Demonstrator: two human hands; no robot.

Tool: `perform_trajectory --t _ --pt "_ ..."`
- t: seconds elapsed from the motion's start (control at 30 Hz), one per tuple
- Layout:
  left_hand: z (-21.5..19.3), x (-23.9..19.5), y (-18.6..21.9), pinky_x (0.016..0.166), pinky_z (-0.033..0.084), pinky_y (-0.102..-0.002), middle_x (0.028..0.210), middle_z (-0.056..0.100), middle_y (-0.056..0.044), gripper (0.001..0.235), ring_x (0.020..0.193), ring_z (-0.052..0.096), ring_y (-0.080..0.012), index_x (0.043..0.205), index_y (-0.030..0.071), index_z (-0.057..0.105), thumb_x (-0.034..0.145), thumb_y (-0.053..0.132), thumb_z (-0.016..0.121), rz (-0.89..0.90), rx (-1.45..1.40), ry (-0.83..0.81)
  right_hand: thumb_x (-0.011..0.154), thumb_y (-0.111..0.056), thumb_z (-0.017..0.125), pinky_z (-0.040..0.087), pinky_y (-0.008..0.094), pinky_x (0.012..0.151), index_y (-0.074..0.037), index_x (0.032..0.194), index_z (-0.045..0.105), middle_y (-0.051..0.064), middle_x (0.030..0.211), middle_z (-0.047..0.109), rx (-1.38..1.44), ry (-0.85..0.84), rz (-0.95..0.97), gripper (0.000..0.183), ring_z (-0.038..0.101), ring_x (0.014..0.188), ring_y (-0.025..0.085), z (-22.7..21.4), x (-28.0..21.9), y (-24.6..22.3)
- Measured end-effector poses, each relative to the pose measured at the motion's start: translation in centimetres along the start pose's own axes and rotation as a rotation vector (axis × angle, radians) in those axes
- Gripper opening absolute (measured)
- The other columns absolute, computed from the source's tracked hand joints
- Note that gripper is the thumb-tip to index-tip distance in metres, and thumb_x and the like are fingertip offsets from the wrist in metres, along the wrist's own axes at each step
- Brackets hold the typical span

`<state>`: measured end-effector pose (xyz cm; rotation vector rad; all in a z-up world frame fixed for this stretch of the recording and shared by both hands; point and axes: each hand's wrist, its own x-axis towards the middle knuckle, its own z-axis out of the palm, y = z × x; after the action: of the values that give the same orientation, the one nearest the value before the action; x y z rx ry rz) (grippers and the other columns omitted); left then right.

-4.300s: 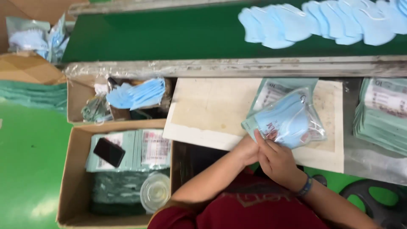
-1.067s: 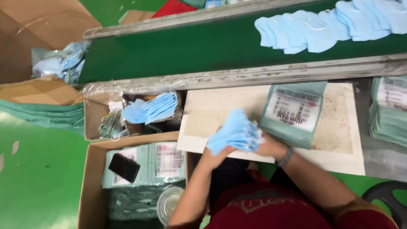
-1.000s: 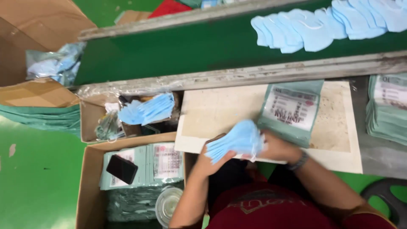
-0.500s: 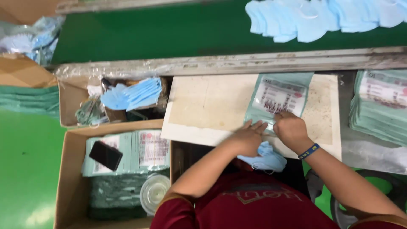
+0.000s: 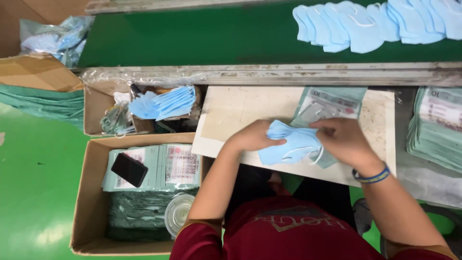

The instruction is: Packaging stacks of blue face masks into plastic bags and organizing them for transport.

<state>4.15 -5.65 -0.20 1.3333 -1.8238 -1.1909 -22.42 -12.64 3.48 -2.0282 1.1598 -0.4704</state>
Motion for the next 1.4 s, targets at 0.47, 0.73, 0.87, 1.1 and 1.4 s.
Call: perform_trajectory --t 0.47,0.73,0.87,1.1,1.4 --pt "11.0 1.4 -3.0 0.090 0.058 -0.036 0.114 0.073 -0.012 0.033 0.101 0.071 -0.0210 0.126 -0.003 0.065 0.094 0.005 0.066 -0.107 -1.032 0.424 0.086 -0.010 0.067 0.056 0.042 0.072 -0.002 0.144 0.055 0.017 0.091 0.070 -0.076 0.253 -0.470 0.060 0.069 0.077 0.031 8.6 -4.0 1.9" --pt "13.9 -2.2 0.6 0.087 0.054 -0.041 0.119 0.067 -0.020 0.034 0.107 0.063 -0.0299 0.134 -0.001 0.061 0.104 0.015 0.063 -0.093 -0.894 -0.126 0.090 -0.016 0.072 0.059 0.034 0.080 -0.006 0.133 0.065 0.015 0.104 0.071 0.141 -0.098 -0.701 0.044 0.072 0.092 0.028 1.9 -6.9 -1.2" --pt "14.1 -4.2 3.0 0.088 0.054 -0.043 0.116 0.068 -0.023 0.036 0.105 0.066 -0.0359 0.125 0.001 0.064 0.094 0.018 0.071 -0.003 0.093 -0.076 0.078 -0.029 0.082 0.055 0.035 0.080 0.001 0.113 0.071 0.017 0.103 0.075 0.001 -0.187 -0.566 0.048 0.071 0.089 0.029 1.2 -5.4 3.5" --pt "8.4 -5.4 13.0 0.085 0.050 -0.044 0.108 0.067 -0.015 0.032 0.099 0.062 -0.0339 0.119 0.001 0.069 0.093 0.021 0.073 0.330 0.430 0.641 0.084 -0.016 0.078 0.056 0.028 0.064 0.000 0.092 0.077 0.009 0.075 0.076 0.395 -0.152 -0.110 0.018 0.062 0.072 0.008 0.4 -5.5 4.0" --pt "8.0 -5.4 9.9 0.081 0.048 -0.046 0.091 0.068 -0.012 0.018 0.089 0.063 -0.0344 0.091 0.005 0.065 0.098 0.021 0.070 0.266 0.376 0.398 0.087 -0.010 0.073 0.055 0.026 0.063 -0.001 0.093 0.076 0.005 0.084 0.077 0.362 0.049 -0.414 0.012 0.070 0.071 0.011 0.8 -6.7 4.3"
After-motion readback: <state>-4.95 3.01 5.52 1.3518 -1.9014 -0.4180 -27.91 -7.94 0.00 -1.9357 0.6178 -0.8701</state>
